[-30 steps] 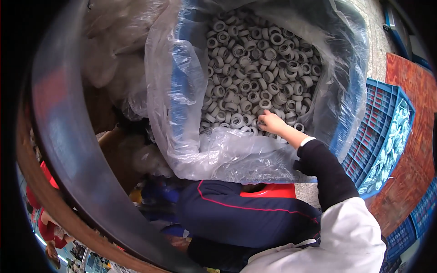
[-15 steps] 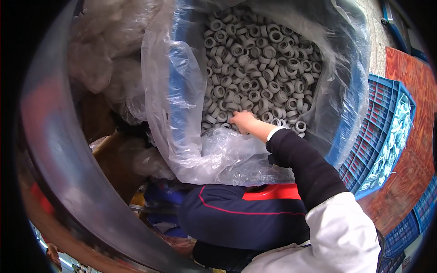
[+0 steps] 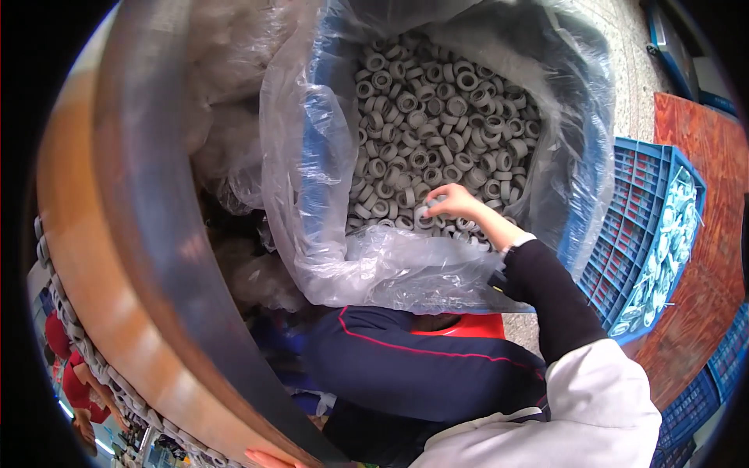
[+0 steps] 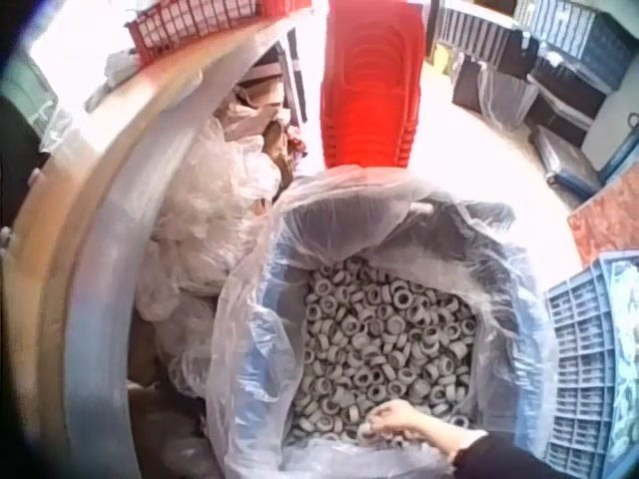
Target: Manually press and assemble plastic or rubber ring-shaped components using a hydraulic or pneumatic press machine.
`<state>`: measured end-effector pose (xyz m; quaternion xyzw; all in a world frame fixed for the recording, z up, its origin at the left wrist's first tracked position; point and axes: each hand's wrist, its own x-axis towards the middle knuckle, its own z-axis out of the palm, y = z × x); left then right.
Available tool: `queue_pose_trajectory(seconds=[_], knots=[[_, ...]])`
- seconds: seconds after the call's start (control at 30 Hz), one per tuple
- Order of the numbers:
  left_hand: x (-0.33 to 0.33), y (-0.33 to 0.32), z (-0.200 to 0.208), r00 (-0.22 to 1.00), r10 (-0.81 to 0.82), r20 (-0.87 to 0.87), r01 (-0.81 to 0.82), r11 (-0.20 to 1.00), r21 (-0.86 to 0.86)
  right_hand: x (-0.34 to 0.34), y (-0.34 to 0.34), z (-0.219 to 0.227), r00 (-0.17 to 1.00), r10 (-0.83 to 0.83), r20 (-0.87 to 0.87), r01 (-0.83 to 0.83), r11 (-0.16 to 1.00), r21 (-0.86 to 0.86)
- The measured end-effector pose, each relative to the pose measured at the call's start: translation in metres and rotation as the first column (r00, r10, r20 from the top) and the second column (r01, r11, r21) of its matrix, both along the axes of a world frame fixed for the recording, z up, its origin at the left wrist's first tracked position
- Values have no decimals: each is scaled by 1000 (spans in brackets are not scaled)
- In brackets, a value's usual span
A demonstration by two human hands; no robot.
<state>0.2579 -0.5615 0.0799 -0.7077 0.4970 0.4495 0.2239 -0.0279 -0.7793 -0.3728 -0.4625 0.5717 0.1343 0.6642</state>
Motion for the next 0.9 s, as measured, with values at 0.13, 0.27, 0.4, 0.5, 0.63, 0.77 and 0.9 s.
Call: queue_pose_trajectory(seconds=[0.13,0.27,0.4,0.5,0.63,0.77,0.9], knots=[[-14,1,29,989,-135,57,144,968,-207,-25,-8,78,689,-615,382,507,787,351],[-18,1,17,989,-108,101,137,930,-341,-37,12,146,392,-743,542,412,668,619],[-83,-4,-8,998,-5,-70,-42,758,-651,-27,58,214,352,-702,619,172,699,695],[-132,-12,-17,912,-12,-409,-342,526,-778,-10,96,286,538,-553,636,-42,736,675],[-152,11,-42,758,215,-616,-627,503,-595,5,143,340,584,-587,560,-86,642,762],[-153,52,-33,867,177,-466,-498,335,-800,10,166,353,623,-614,485,-213,463,861],[-151,90,-16,851,221,-477,-522,247,-817,24,192,380,667,-641,380,-153,381,912]])
